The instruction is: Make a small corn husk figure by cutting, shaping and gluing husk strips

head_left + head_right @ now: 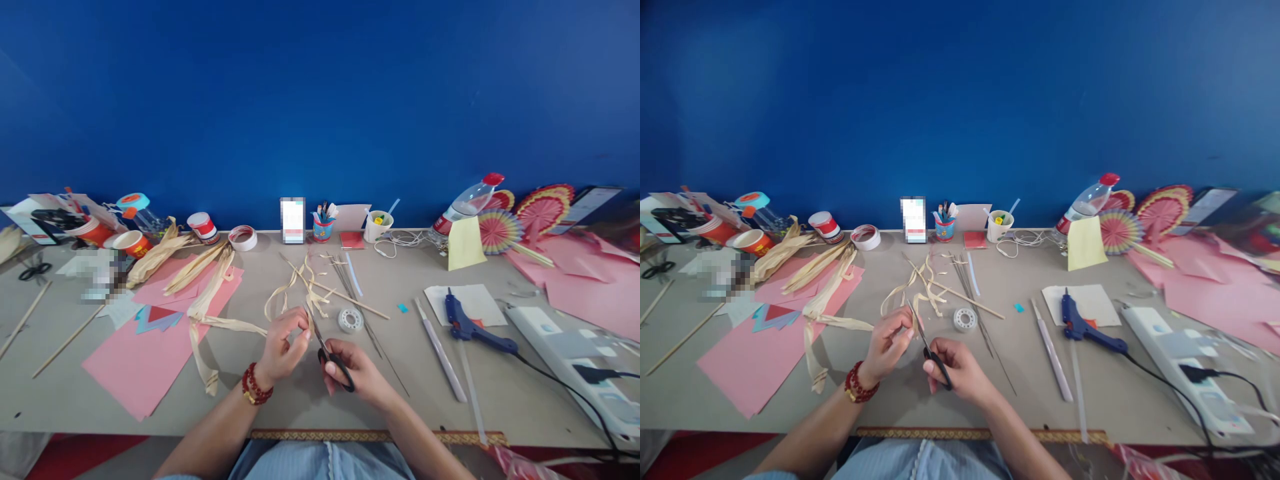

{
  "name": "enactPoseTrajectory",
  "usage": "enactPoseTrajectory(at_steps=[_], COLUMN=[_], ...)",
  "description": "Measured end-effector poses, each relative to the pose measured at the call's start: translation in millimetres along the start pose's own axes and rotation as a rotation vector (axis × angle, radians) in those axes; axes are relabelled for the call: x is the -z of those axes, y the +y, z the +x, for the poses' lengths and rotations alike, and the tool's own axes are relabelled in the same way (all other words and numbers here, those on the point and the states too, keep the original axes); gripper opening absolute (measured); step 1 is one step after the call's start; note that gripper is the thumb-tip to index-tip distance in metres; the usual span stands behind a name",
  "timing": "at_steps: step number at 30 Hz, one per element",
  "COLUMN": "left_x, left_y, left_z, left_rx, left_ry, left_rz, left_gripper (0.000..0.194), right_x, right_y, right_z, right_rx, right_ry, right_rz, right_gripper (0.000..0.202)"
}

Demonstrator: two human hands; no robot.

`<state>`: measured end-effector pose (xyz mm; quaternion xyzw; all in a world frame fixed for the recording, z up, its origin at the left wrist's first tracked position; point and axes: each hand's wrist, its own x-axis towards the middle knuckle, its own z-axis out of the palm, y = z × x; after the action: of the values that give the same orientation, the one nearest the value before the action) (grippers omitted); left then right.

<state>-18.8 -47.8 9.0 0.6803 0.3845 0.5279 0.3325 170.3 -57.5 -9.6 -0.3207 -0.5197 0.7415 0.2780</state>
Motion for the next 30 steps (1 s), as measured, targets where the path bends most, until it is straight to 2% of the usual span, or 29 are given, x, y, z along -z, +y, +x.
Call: enactPoseTrajectory(at_steps=[15, 30], left_x=[0.1, 1.4], left_y=[5.4, 2.8], left_z=[3.2, 2.3], left_rx=[-0.020, 0.001], left_ry=[0.006, -0.011], left_rz=[0.015, 0.000], left_gripper=[0.020, 0.021], right_x=[-0.1, 0.2], right_y=[2.7, -3.0], right_z=[0.8, 0.3], right_rx=[0.007, 0.000], right_ry=[-0.002, 0.000], right_rz=[0.009, -0.011], right_gripper=[0.054, 0.056])
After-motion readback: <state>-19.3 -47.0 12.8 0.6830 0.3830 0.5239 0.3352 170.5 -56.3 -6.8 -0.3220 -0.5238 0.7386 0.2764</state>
